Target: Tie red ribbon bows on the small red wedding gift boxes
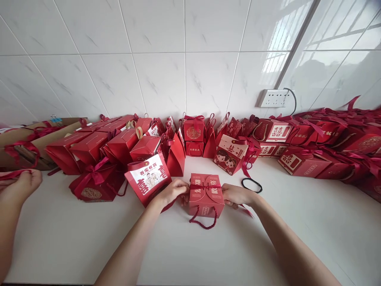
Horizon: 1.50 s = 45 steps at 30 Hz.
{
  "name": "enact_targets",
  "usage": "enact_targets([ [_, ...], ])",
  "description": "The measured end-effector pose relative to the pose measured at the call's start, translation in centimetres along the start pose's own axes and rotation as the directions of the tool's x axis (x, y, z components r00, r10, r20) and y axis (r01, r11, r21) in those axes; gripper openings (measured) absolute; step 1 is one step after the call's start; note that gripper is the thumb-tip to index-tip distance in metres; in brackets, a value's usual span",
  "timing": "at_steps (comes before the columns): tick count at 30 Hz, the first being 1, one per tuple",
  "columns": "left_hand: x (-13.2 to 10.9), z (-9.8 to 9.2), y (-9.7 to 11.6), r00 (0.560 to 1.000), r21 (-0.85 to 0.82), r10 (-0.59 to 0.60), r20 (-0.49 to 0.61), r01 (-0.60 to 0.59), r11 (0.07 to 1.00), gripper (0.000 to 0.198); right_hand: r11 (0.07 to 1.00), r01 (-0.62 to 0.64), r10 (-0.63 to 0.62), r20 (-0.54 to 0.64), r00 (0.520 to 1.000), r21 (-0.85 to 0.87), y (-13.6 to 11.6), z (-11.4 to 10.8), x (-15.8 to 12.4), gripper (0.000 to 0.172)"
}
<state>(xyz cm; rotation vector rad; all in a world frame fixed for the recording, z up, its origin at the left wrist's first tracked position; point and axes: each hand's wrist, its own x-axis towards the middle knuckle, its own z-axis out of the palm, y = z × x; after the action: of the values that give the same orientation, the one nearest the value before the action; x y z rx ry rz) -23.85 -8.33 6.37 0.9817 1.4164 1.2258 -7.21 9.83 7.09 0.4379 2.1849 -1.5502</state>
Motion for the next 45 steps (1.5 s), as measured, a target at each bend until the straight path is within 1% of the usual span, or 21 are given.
enact_targets([
  [3, -0.1, 0.2, 0.0, 1.000, -0.003, -0.010, -0.005, 0.010, 1.000, 0.022, 0.999, 0.049, -0.049, 0.097, 0.994, 0.002, 0.2, -0.4, -0.7, 0.012],
  [5, -0.4, 0.0, 0.2, 1.000, -0.003, -0.022, 0.020, 0.022, 1.000, 0.019, 0.996, 0.091, -0.088, 0.168, 0.982, -0.011, 0.2, -1.0, -1.5, 0.012],
  [7, -0.7, -0.3, 0.5, 0.998, -0.005, -0.040, 0.055, 0.041, 0.999, 0.017, 0.991, 0.135, -0.129, 0.204, 0.970, -0.016, 0.3, -1.8, -2.3, 0.020],
  [8, -0.8, -0.5, 0.7, 0.996, -0.006, -0.048, 0.070, 0.049, 0.999, 0.017, 0.987, 0.158, -0.153, 0.204, 0.967, -0.006, 0.3, -2.1, -2.7, 0.027],
  [12, -1.3, -1.2, 1.6, 0.994, -0.013, -0.048, 0.103, 0.049, 0.999, 0.020, 0.962, 0.261, -0.270, 0.128, 0.954, 0.082, 0.2, -2.6, -3.3, 0.061],
  [14, -1.5, -1.1, 1.9, 0.993, -0.016, -0.039, 0.108, 0.040, 0.999, 0.018, 0.950, 0.296, -0.304, 0.074, 0.950, 0.100, 0.0, -2.2, -3.1, 0.068],
  [16, -1.5, -0.7, 2.1, 0.995, -0.021, -0.031, 0.097, 0.033, 0.999, 0.016, 0.946, 0.311, -0.313, 0.015, 0.950, 0.093, -0.3, -1.6, -2.9, 0.065],
  [19, -1.4, -0.2, 2.1, 0.999, -0.040, -0.010, 0.051, 0.012, 0.999, 0.021, 0.949, 0.307, -0.304, -0.054, 0.951, 0.076, -0.7, -1.1, -2.7, 0.051],
  [23, -1.1, -0.3, 1.6, 0.999, -0.074, 0.028, 0.025, -0.026, 0.997, 0.025, 0.947, 0.310, -0.306, -0.057, 0.950, 0.088, -0.8, -1.0, -2.8, 0.042],
  [28, -0.9, -0.3, 1.3, 0.999, -0.117, 0.031, 0.022, -0.028, 0.993, 0.024, 0.939, 0.318, -0.310, -0.078, 0.947, 0.133, -0.9, -1.1, -3.0, 0.039],
  [32, -0.9, 0.0, 1.2, 1.000, -0.149, 0.002, -0.005, -0.003, 0.989, 0.027, 0.939, 0.299, -0.294, -0.057, 0.954, 0.169, -0.6, -1.1, -2.7, 0.035],
  [38, -0.6, 0.0, 0.5, 0.998, -0.187, -0.052, -0.025, 0.046, 0.981, 0.030, 0.951, 0.228, -0.242, 0.043, 0.969, 0.207, 0.5, -1.3, -1.8, 0.029],
  [42, -0.6, -0.2, 0.5, 0.999, -0.184, -0.030, -0.031, 0.024, 0.983, 0.028, 0.948, 0.243, -0.259, 0.053, 0.964, 0.207, 0.0, -1.5, -2.2, 0.030],
  [45, -0.7, -0.2, 0.7, 1.000, -0.188, -0.019, -0.009, 0.017, 0.982, 0.025, 0.939, 0.264, -0.281, 0.047, 0.959, 0.220, -0.6, -1.5, -2.6, 0.034],
])
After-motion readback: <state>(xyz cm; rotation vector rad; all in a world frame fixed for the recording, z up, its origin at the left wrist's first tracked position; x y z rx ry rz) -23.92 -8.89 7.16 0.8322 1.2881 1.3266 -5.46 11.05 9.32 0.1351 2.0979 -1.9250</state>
